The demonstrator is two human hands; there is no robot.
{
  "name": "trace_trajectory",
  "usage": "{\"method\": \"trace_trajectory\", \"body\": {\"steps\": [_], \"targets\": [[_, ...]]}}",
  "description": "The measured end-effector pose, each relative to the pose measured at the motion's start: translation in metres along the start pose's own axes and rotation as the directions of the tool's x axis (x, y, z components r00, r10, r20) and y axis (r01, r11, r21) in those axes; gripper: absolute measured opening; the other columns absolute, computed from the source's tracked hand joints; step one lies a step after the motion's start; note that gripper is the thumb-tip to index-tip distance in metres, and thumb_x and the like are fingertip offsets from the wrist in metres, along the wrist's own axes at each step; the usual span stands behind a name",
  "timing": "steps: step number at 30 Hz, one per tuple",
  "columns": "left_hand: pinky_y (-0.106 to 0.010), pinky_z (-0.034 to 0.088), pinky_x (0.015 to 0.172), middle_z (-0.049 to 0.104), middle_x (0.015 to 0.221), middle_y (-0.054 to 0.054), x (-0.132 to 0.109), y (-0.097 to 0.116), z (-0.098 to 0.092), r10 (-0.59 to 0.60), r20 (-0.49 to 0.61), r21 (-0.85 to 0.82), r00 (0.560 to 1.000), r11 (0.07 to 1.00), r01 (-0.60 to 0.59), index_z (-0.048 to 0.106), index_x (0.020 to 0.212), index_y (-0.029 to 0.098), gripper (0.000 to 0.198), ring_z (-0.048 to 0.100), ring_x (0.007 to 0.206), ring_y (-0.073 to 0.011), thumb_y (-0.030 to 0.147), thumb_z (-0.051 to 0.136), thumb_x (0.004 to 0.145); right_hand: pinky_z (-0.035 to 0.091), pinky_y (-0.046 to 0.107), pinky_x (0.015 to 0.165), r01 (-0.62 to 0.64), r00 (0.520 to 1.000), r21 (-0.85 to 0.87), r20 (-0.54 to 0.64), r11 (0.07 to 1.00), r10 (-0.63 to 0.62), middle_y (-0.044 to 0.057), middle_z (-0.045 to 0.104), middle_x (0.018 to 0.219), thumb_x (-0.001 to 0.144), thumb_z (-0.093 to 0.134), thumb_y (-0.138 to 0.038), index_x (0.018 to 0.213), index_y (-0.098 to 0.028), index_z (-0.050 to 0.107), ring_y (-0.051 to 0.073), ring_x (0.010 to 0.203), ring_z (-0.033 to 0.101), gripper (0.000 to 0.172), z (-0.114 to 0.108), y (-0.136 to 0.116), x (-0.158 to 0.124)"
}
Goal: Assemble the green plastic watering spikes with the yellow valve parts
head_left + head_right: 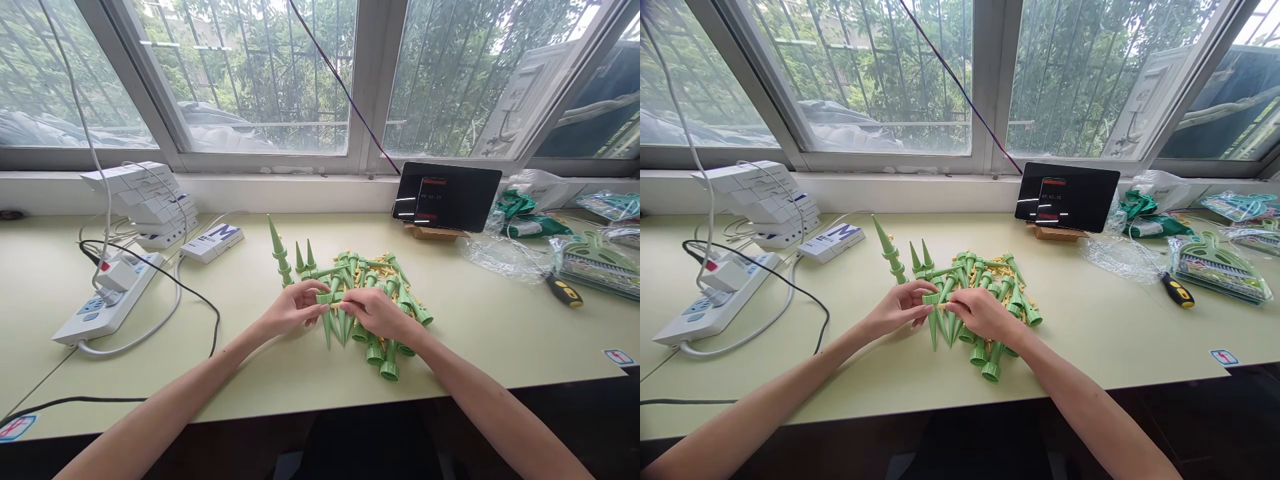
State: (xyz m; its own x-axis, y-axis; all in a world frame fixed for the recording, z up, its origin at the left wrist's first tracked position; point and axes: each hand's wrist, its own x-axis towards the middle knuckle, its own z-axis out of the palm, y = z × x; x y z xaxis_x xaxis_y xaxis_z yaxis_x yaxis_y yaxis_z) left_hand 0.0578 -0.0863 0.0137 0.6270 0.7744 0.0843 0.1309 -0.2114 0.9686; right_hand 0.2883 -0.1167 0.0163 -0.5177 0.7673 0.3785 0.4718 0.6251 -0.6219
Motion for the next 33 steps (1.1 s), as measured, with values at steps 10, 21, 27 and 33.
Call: {"method": "trace_trajectory", "body": {"steps": [10,21,27,33], "targets": [[-0.021,0.046,0.05,0.055,0.06,0.005,-0.0003,0.0017,-0.0007,0.004,0.002,0.001,1.0,1.0,-0.004,0.058,0.112,0.016,0.034,0.054,0.05,-0.0092,0.035,0.068,0.085,0.038,0.024,0.06,0.007,1.0,0.007,-0.012,1.0,-0.007,0.001,0.059,0.07,0.098,0.051,-0.03,0.083,-0.016,0.062,0.012,0.061,0.049,0.024,-0.0002,-0.0002,0.0008],[-0.022,0.046,0.051,0.056,0.061,0.004,-0.0004,0.0031,0.0007,0.016,-0.012,0.006,1.0,1.0,-0.016,0.057,0.112,0.016,0.035,0.054,0.049,-0.0091,0.035,0.068,0.086,0.042,0.024,0.061,-0.014,0.998,0.068,-0.061,0.998,0.018,0.001,0.063,0.076,0.092,0.061,-0.025,0.089,-0.017,0.062,0.012,0.062,0.052,0.009,0.0027,0.0044,-0.0008],[-0.022,0.046,0.05,0.056,0.061,0.004,-0.0007,0.0034,0.0009,0.016,-0.016,0.005,1.0,1.0,-0.016,0.057,0.112,0.016,0.035,0.055,0.05,-0.0097,0.036,0.068,0.085,0.039,0.023,0.061,0.017,0.999,0.025,-0.038,1.0,-0.016,0.001,0.061,0.07,0.098,0.053,-0.028,0.084,-0.016,0.063,0.012,0.062,0.051,0.021,0.002,0.0025,0.0003],[-0.023,0.046,0.051,0.055,0.061,0.004,-0.0007,0.003,0.0005,0.02,-0.013,0.008,1.0,1.0,-0.02,0.057,0.113,0.016,0.034,0.054,0.05,-0.0094,0.035,0.067,0.086,0.04,0.024,0.06,-0.017,0.999,0.055,-0.044,0.998,0.019,0.0,0.062,0.075,0.094,0.06,-0.031,0.091,-0.017,0.062,0.011,0.06,0.049,0.015,0.0025,0.0036,-0.0005]]}}
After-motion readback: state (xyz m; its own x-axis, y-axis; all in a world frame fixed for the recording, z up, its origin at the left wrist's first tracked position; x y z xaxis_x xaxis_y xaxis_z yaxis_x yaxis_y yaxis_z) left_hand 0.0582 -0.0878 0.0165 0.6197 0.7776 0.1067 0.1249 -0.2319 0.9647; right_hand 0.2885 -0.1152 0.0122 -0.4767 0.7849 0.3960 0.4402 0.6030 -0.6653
